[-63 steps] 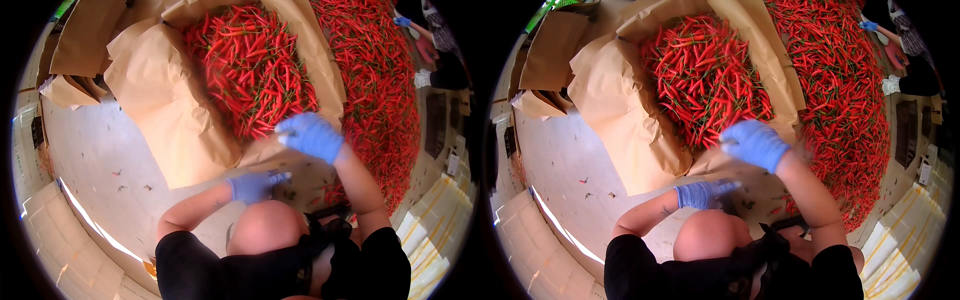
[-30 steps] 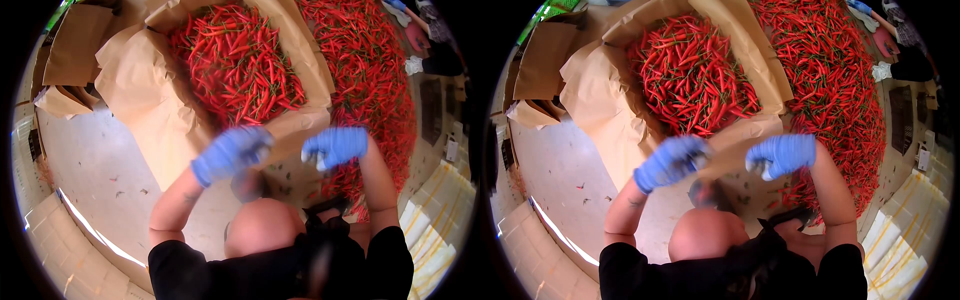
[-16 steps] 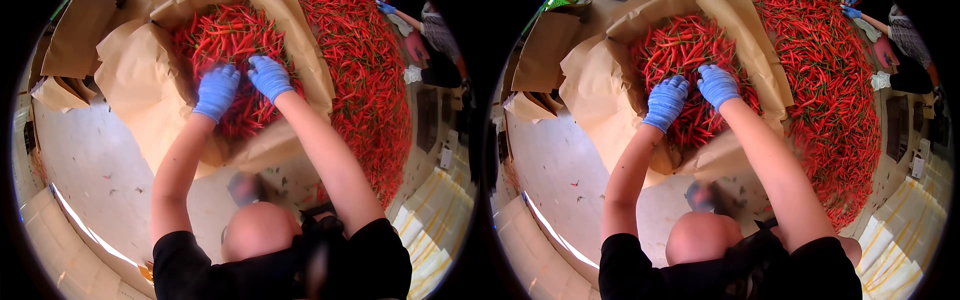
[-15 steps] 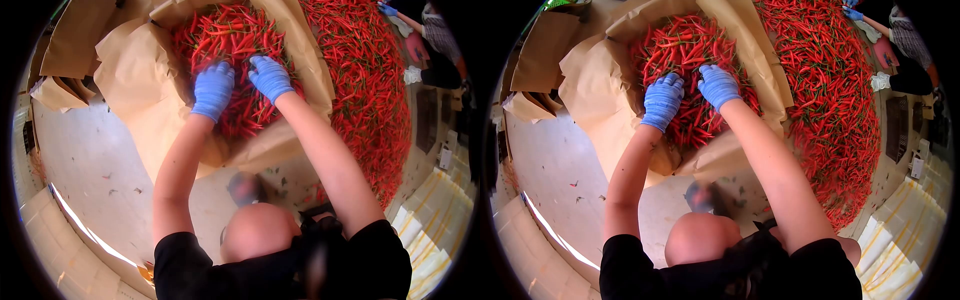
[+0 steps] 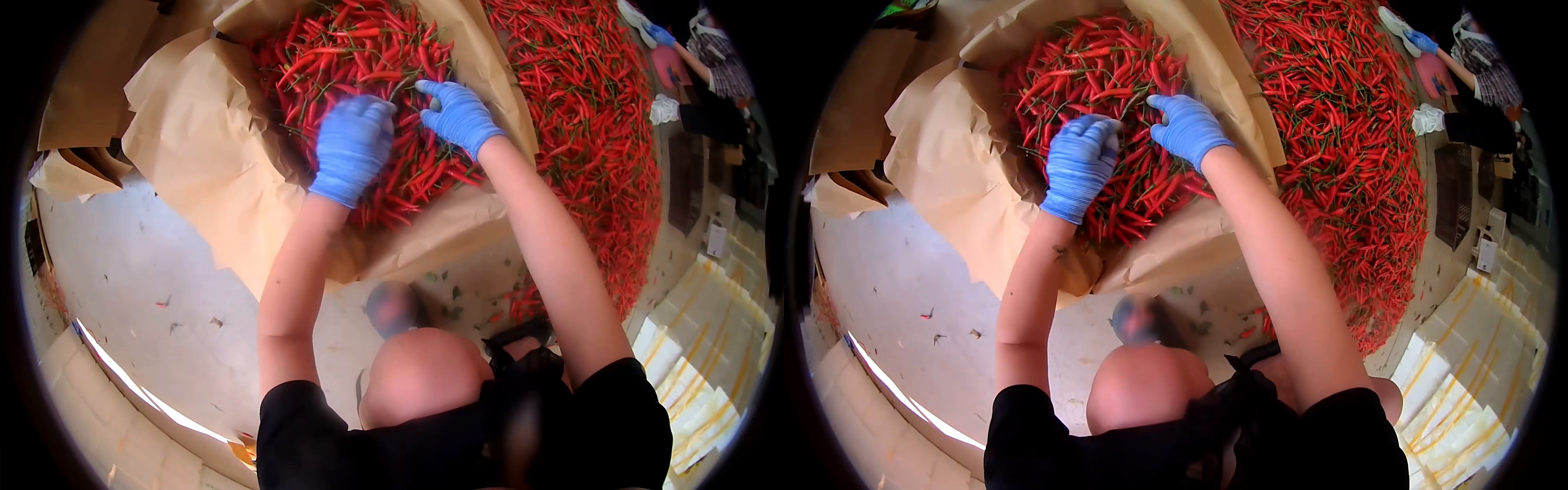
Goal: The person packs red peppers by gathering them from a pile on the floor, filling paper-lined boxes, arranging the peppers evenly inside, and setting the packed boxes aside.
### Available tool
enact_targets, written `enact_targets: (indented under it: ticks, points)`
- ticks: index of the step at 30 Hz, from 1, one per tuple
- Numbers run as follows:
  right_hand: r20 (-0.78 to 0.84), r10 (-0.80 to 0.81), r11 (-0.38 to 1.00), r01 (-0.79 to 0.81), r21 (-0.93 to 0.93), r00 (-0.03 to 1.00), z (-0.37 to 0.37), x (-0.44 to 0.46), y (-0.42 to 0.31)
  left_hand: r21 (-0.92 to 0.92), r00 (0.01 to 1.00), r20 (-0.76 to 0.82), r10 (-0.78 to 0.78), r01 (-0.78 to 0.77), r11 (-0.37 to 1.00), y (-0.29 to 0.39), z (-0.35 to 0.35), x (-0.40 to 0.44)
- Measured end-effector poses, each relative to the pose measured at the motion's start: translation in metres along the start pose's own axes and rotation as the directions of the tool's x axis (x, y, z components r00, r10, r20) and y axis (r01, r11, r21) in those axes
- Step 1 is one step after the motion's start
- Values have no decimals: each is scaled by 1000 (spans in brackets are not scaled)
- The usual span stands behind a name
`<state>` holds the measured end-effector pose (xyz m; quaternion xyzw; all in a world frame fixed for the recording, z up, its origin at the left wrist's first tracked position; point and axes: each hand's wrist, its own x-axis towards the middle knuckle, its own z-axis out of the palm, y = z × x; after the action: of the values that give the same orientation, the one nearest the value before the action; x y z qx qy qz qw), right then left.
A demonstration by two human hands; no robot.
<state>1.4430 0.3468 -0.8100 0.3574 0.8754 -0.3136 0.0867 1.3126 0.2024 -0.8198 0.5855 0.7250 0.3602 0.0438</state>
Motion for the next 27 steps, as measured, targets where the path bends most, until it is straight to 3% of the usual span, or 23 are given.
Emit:
enact_targets:
  ticks: [3, 4, 5, 6, 8, 10, 11, 13, 14, 15, 16, 18, 19, 20, 22, 24, 26, 27]
  points:
    - [-86, 33, 996, -40, -78, 996, 3, -4, -12, 242, 875, 369, -312, 234, 942, 10, 32, 3]
    - [-131, 44, 992, -59, -113, 990, 5, -5, -15, 240, 876, 369, -310, 233, 942, 8, 35, 9]
    - [-221, -15, 959, -48, -278, 975, 11, -8, -16, 342, 842, 387, -377, 248, 906, 7, 38, 14]
    - [-219, -9, 959, -54, -278, 976, 12, -6, -17, 441, 803, 398, -443, 256, 860, 7, 42, 17]
    - [-92, 82, 932, -109, -345, 992, 7, 6, -15, 451, 773, 404, -489, 296, 842, 6, 46, 21]
    - [-99, 50, 935, -82, -344, 994, 6, 9, -2, 293, 863, 308, -401, 315, 903, 1, 49, 21]
    - [-144, 11, 969, -46, -242, 989, 6, 8, 4, 233, 896, 261, -359, 302, 924, -1, 52, 22]
    - [-193, -23, 990, -5, -141, 981, 3, 4, 12, 218, 854, 330, -403, 347, 912, 2, 52, 33]
    - [-214, 40, 999, -38, 13, 976, 2, 1, 14, 209, 803, 401, -442, 390, 897, 5, 51, 38]
    - [-225, 108, 983, -70, 170, 968, 2, -4, 16, 205, 811, 375, -449, 400, 893, 3, 56, 39]
    - [-227, 114, 982, -75, 170, 967, 3, -9, 19, 203, 811, 379, -445, 396, 895, 3, 60, 39]
    - [-224, 218, 841, -66, 537, 950, 6, -16, 22, 122, 833, 330, -444, 429, 895, -1, 66, 41]
    - [-216, 225, 878, -102, 469, 950, -3, -25, 16, 43, 857, 319, -404, 413, 910, -6, 65, 41]
    - [-212, 234, 875, -111, 471, 949, -8, -34, 13, -171, 889, 296, -348, 408, 897, -12, 65, 36]
    - [-279, 186, 888, -40, 457, 942, -16, -43, 9, -518, 774, 347, -530, 629, 580, -20, 62, 34]
    - [-290, 168, 859, 5, 513, 942, -16, -46, 9, -796, 737, 347, -581, 558, 233, -7, 12, 37]
    - [-241, 36, 930, 56, 364, 970, -17, -44, 7, -823, 796, 314, -518, 500, 269, 8, -43, 31]
    - [-239, 34, 929, 58, 367, 970, -16, -42, 4, -747, 781, 463, -419, 599, 290, 26, -65, 20]
